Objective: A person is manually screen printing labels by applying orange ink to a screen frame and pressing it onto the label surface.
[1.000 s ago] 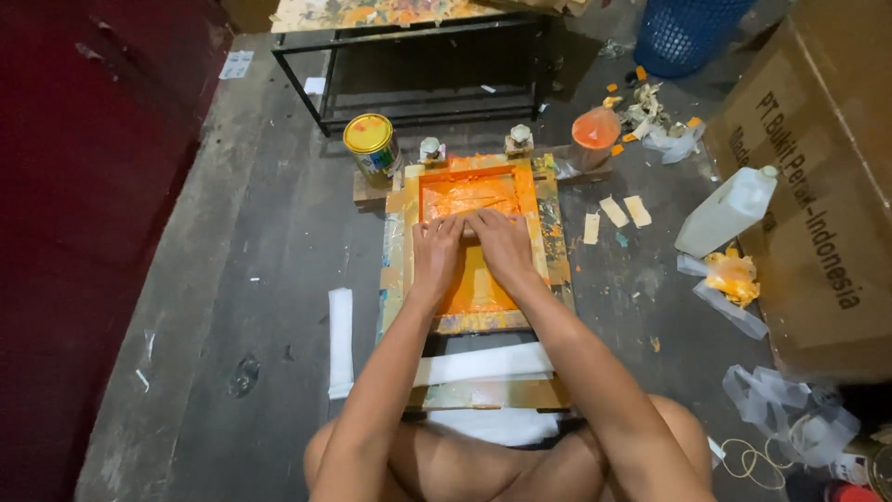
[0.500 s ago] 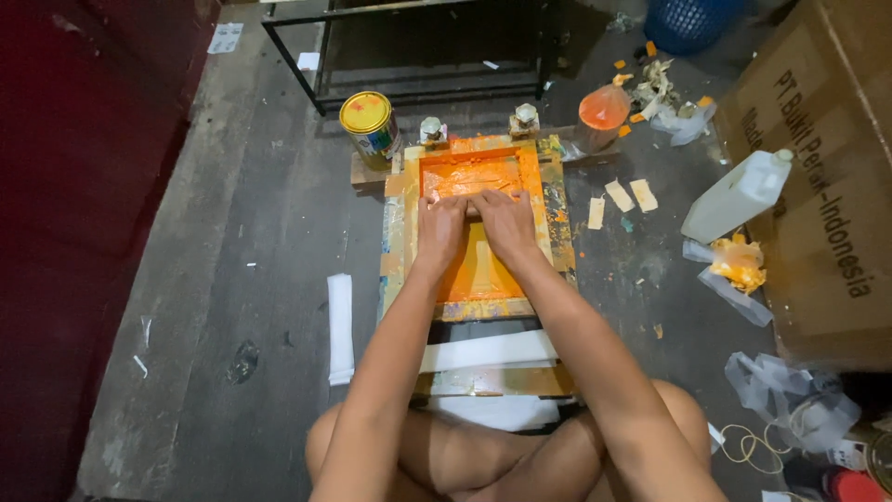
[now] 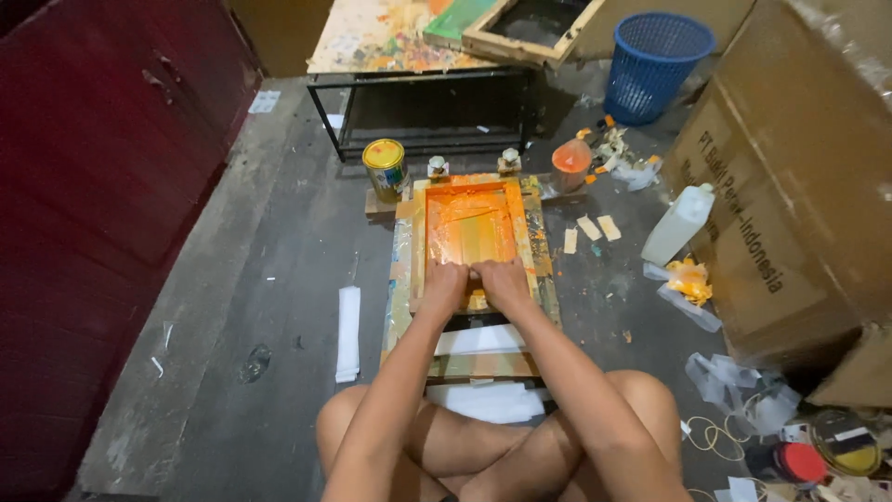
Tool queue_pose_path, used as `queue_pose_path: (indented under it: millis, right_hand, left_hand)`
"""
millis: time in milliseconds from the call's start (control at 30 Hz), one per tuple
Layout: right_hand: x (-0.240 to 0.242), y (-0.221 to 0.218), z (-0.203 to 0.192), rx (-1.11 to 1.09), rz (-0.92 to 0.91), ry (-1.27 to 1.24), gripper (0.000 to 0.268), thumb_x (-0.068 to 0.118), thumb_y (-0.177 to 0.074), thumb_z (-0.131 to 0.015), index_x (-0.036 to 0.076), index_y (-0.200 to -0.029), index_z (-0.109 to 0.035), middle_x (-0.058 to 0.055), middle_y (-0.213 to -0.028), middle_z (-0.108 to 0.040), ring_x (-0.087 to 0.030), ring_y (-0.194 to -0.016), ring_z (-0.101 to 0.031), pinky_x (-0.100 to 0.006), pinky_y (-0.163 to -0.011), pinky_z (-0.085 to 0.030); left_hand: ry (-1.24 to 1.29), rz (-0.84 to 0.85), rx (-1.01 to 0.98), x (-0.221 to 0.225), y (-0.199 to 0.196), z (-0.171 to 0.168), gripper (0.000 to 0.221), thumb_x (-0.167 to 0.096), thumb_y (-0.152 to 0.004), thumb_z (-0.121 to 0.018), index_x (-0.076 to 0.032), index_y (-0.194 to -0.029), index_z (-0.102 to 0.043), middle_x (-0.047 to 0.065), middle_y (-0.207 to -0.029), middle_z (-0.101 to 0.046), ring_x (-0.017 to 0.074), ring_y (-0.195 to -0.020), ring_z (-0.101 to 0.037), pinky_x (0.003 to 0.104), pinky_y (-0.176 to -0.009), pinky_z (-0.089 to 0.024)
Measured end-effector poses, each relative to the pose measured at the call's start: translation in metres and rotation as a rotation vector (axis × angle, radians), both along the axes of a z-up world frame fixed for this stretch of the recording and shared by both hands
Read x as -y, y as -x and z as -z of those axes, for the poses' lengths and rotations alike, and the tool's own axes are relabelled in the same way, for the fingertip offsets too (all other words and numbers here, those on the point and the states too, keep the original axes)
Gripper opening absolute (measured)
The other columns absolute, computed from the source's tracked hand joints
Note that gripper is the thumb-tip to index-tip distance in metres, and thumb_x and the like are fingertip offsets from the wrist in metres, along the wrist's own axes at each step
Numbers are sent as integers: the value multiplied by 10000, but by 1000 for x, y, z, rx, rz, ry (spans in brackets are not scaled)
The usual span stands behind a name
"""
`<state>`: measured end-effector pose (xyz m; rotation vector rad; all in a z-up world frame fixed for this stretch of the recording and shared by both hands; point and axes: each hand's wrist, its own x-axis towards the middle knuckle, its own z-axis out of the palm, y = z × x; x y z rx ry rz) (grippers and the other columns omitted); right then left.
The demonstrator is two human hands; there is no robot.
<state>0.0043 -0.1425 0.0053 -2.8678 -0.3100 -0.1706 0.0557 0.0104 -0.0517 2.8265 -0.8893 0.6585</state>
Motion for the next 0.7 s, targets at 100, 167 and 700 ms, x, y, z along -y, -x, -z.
queue_pose_path:
  millis: [100,167,700]
  right_hand:
    - [1,15,4,6,-18,-14,375,-23,-867,-608,179,-1135,-775,-82,-866,-737,-339,-831,-734,-461,-870,-331]
    - [-2,25,-3,-33,-19,10,371,0,-868,-601,181,-1141,-775,-94,-902,-750,-357,-867,-738,-488,-867,-349]
    - [2,6,39,-96,23,55,289,134,-930,-559,230,-1078,-788,-113,-944,-781,-384,-969,-751,-593,-902,-429]
  left_hand:
    - [6,-3,-57,-3,29,-21,163,-106,-824,-625,-147,-772,-774,67,-656,-714,295,-650,-740,415,-721,-370]
    - [-12,-2,-86,-6,39,-25,179,-95,-820,-615,-145,-779,-782,83,-677,-721,311,-664,-745,420,-722,-388]
    - [-90,-16,-312,0,28,-15,169,-53,-792,-649,-19,-853,-803,184,-768,-738,425,-762,-753,496,-738,-508]
